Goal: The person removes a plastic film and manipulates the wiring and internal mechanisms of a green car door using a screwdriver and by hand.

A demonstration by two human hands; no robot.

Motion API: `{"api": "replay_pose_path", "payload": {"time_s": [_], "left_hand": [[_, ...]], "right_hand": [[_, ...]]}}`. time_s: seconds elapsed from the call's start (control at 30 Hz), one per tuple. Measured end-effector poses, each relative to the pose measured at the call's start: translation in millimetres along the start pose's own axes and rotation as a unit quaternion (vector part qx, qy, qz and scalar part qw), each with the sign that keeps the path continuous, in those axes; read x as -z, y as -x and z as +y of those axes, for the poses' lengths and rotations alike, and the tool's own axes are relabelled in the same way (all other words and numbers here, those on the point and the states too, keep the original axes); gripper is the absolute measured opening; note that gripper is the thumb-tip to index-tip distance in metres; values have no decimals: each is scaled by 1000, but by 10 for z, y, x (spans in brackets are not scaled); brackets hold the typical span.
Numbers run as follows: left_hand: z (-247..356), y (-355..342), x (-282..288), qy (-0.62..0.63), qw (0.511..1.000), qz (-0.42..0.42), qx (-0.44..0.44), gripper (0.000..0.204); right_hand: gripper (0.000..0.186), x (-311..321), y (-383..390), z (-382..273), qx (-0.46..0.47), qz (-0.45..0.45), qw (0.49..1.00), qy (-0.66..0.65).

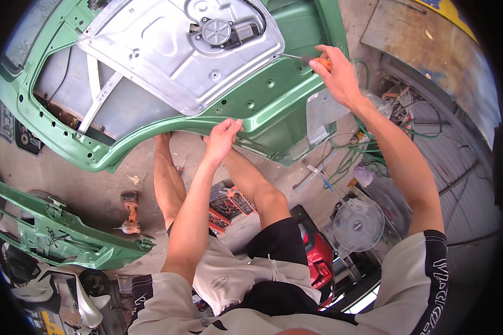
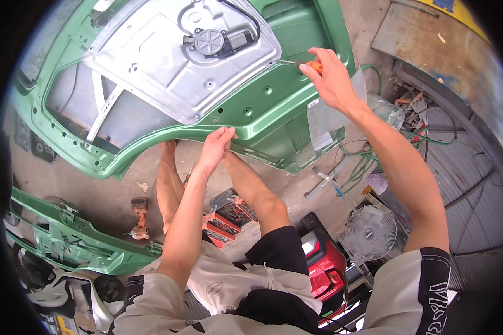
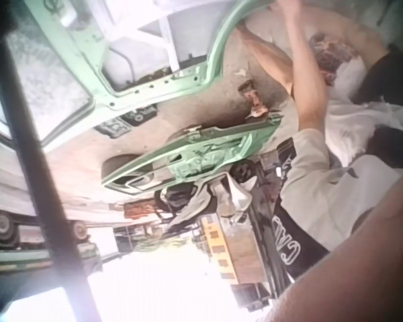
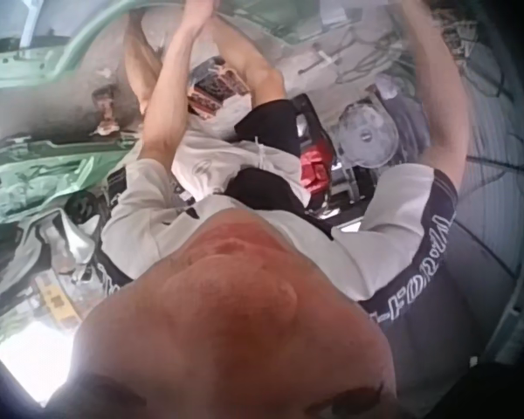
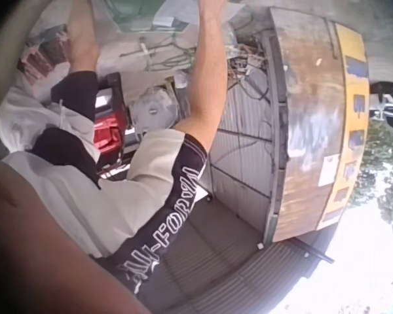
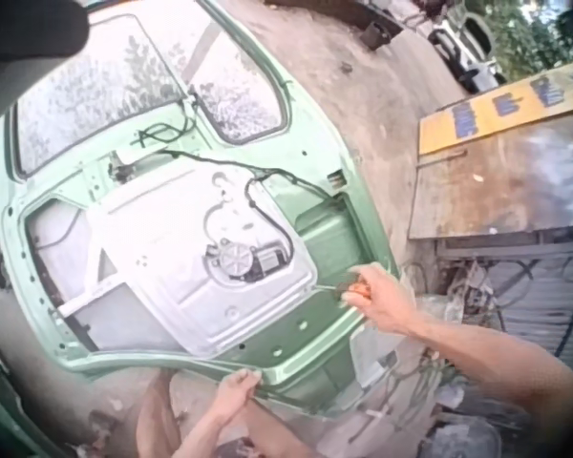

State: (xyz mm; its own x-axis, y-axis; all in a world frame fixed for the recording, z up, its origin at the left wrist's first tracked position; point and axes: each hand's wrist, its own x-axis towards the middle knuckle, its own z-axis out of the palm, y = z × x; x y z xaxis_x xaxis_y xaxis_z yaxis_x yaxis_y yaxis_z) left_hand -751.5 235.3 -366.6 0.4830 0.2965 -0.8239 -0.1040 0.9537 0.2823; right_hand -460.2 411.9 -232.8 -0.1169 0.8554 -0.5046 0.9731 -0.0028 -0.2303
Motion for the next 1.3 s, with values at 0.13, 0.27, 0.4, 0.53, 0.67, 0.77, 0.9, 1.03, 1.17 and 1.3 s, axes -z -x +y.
{"api": "replay_pose_path", "payload": {"time_s": [0.13, 0.27, 0.4, 0.53, 0.67, 0.77, 0.9, 1.03, 1.17, 1.3], "left_hand": [[51, 35, 18, 13, 1000, -4, 12, 35], [75, 44, 6, 57, 998, -26, 33, 29], [23, 33, -56, 71, 996, -32, 44, 30], [-22, 31, -70, 73, 996, -21, 47, 30], [-73, 37, -66, 64, 996, -20, 59, 30], [-62, 25, -104, 64, 996, -19, 59, 31], [-93, -8, -121, 75, 995, -21, 58, 32], [-89, 44, -100, 65, 996, -16, 62, 32], [-151, -7, -122, 56, 997, -26, 42, 29], [-146, 32, -137, 57, 997, -29, 51, 30]], "right_hand": [[37, -72, 74, -228, -114, -32, 993, 30], [38, -49, 72, -222, -173, -84, 977, 97], [38, -98, 120, 73, 108, 38, 989, 92], [27, -37, 31, -122, -32, 72, 997, -1], [29, -108, 31, -68, -110, 2, 994, -24], [30, -113, 81, 81, 61, 72, 995, -18], [29, -121, 45, 109, 25, 125, 990, -56], [26, 44, -60, -211, -325, 50, 924, -196], [23, -75, 113, 62, -94, 67, 989, -93], [18, -93, 156, 14, -11, 40, 997, -68]]}}
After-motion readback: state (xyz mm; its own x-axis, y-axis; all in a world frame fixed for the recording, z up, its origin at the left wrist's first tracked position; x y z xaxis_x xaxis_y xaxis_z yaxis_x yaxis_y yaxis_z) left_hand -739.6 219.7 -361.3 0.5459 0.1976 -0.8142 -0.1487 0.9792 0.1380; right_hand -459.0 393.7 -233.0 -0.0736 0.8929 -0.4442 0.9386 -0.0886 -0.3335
